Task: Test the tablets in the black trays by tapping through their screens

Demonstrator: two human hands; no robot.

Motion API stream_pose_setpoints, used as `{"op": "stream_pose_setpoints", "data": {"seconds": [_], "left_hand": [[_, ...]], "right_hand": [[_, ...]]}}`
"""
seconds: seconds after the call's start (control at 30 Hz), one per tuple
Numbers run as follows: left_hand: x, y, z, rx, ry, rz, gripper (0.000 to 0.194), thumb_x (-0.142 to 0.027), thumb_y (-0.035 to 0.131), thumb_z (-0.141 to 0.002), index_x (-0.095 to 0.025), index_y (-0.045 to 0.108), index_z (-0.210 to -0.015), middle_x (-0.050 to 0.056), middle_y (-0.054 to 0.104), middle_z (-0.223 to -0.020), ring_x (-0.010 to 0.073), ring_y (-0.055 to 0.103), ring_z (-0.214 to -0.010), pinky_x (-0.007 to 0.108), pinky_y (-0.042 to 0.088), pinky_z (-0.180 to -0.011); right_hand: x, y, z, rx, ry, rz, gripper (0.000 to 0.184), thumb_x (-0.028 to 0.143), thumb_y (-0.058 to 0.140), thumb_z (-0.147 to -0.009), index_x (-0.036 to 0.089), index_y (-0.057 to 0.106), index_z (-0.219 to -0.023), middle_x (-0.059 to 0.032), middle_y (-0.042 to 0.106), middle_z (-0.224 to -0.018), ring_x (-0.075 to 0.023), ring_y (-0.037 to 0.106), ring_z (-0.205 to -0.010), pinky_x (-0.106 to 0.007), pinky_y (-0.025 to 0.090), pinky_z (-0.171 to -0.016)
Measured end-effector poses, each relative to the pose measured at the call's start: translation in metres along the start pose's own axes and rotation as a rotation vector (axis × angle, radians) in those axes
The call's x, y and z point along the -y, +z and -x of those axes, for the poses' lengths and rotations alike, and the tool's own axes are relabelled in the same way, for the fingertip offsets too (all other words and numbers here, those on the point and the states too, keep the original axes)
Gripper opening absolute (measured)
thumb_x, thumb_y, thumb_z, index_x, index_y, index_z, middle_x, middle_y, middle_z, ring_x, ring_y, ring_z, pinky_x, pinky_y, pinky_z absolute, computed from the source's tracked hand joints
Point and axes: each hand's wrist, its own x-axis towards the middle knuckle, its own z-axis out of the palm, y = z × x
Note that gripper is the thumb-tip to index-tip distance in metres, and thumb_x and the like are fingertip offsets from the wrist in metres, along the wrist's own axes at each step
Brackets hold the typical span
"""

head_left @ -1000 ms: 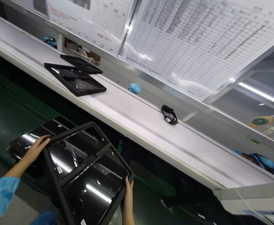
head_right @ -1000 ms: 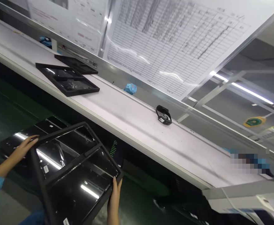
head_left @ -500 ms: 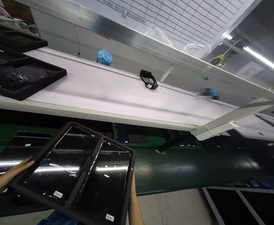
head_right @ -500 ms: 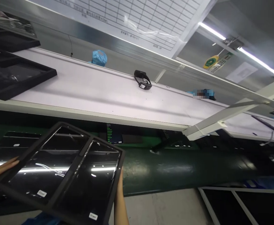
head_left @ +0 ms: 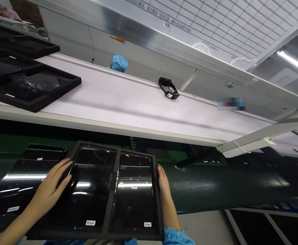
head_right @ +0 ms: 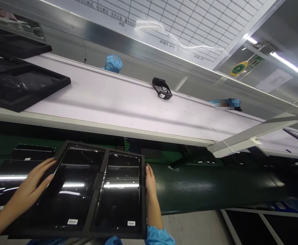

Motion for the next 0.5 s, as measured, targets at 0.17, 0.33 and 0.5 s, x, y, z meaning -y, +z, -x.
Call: {"op": "stream_pose_setpoints", "data": {"seconds": [0.17, 0.33, 0.5], "left_hand": [[-0.07, 0.05, -0.113, 0.376, 0.633, -0.17, 0.041, -0.031, 0.034, -0.099, -0.031, 0.06, -0.131, 0.004, 0.058, -0.139, 0.0243, 0.046, -0.134, 0.053, 0.029, -0.116], [-0.073, 0.078, -0.134, 0.377, 0.718, -0.28, 0.038, -0.04, 0.036, -0.1, -0.029, 0.068, -0.116, 0.008, 0.061, -0.133, 0.0262, 0.053, -0.12, 0.048, 0.035, -0.098], [-0.062, 0.077, -0.13, 0.372, 0.714, -0.249, 0.036, -0.048, 0.044, -0.096, -0.031, 0.071, -0.112, 0.008, 0.062, -0.132, 0.0267, 0.054, -0.12, 0.047, 0.033, -0.101]], "right_hand": [[0.015, 0.009, 0.012, 0.079, -0.288, 0.367, 0.046, 0.05, 0.058, -0.084, 0.016, 0.072, -0.112, -0.0142, 0.048, -0.148, -0.0347, 0.039, -0.14, -0.05, 0.032, -0.115], [0.011, 0.022, 0.022, 0.124, -0.285, 0.651, 0.048, 0.04, 0.055, -0.088, 0.013, 0.066, -0.126, -0.0146, 0.034, -0.157, -0.0369, 0.026, -0.147, -0.053, 0.03, -0.116], [0.014, 0.026, 0.023, 0.13, -0.281, 0.676, 0.048, 0.039, 0.054, -0.09, 0.009, 0.064, -0.125, -0.0171, 0.03, -0.159, -0.0345, 0.027, -0.146, -0.05, 0.031, -0.117]]}}
